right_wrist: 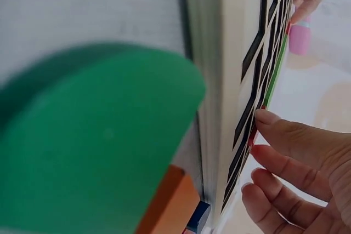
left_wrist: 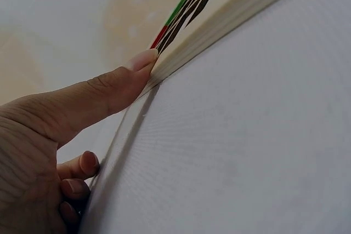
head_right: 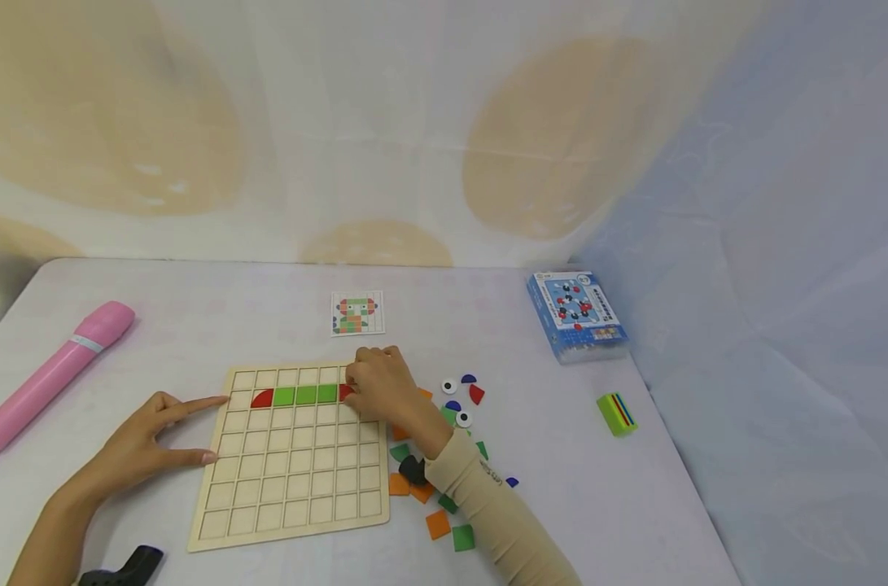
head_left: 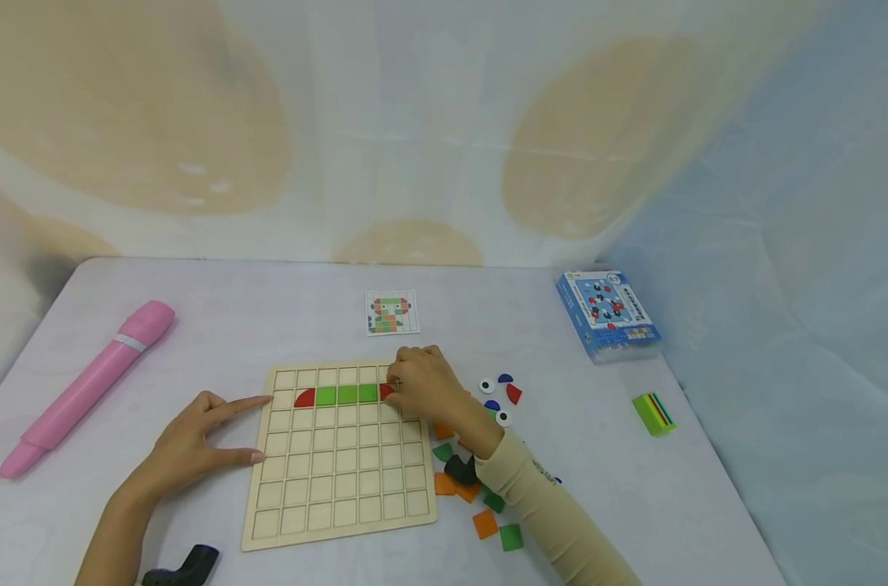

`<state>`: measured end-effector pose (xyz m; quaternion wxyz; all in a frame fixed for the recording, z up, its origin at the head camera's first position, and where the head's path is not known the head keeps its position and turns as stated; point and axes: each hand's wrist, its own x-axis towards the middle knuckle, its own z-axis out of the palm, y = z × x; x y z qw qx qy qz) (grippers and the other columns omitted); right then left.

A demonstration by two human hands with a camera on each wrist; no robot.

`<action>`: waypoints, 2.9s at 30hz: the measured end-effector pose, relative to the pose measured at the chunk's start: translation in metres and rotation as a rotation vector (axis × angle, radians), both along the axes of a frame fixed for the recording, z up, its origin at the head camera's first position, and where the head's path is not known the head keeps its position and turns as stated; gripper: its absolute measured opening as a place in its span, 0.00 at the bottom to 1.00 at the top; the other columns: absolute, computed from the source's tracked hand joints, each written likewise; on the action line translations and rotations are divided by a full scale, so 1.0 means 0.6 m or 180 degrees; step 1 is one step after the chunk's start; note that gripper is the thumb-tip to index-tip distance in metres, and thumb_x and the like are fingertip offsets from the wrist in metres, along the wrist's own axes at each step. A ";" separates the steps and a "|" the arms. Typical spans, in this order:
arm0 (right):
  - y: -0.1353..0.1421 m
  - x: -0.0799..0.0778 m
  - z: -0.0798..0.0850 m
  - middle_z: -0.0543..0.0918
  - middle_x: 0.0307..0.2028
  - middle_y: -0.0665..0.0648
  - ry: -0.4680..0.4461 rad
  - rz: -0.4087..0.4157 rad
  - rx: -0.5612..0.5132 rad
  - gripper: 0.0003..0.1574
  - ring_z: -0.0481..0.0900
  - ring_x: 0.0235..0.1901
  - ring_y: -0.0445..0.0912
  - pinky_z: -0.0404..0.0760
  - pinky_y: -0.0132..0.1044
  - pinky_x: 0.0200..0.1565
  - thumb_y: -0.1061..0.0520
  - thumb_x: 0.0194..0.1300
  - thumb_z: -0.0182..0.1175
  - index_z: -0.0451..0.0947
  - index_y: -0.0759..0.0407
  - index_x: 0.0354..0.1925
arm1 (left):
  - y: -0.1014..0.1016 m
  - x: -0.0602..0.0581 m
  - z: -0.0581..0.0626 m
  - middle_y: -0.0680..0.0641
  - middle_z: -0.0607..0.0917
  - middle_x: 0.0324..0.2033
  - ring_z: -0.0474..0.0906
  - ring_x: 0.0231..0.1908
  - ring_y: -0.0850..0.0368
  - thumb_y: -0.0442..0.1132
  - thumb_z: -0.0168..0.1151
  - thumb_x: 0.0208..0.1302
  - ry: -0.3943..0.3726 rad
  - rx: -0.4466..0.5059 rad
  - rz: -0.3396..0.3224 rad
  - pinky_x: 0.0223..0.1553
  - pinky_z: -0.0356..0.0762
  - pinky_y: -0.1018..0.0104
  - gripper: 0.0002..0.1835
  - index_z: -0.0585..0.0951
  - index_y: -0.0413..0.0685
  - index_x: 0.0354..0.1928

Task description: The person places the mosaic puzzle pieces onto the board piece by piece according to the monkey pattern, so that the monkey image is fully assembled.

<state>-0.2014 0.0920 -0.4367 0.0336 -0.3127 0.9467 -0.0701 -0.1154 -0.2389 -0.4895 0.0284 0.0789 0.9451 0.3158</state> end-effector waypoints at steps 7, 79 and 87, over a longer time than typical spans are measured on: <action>-0.003 0.001 -0.001 0.81 0.37 0.48 -0.0034 0.0054 0.0031 0.13 0.78 0.39 0.43 0.71 0.47 0.58 0.46 0.61 0.71 0.89 0.51 0.39 | -0.001 0.001 0.001 0.48 0.66 0.35 0.61 0.34 0.56 0.60 0.79 0.42 -0.0010 -0.0019 -0.0005 0.35 0.58 0.66 0.44 0.78 0.59 0.65; 0.231 0.003 -0.011 0.77 0.27 0.57 -0.0055 -0.1823 -0.0254 0.09 0.72 0.28 0.49 0.73 0.49 0.38 0.59 0.53 0.68 0.83 0.61 0.20 | -0.001 -0.001 0.000 0.46 0.66 0.36 0.62 0.36 0.54 0.60 0.79 0.43 -0.0146 0.0029 -0.0006 0.36 0.58 0.64 0.44 0.76 0.61 0.66; 0.218 0.005 -0.003 0.81 0.32 0.59 0.0111 -0.1708 -0.0368 0.11 0.78 0.33 0.53 0.76 0.53 0.42 0.59 0.52 0.69 0.87 0.66 0.33 | 0.000 0.000 0.003 0.46 0.66 0.36 0.62 0.35 0.54 0.59 0.79 0.43 -0.0153 0.0034 0.0015 0.36 0.58 0.64 0.44 0.77 0.59 0.66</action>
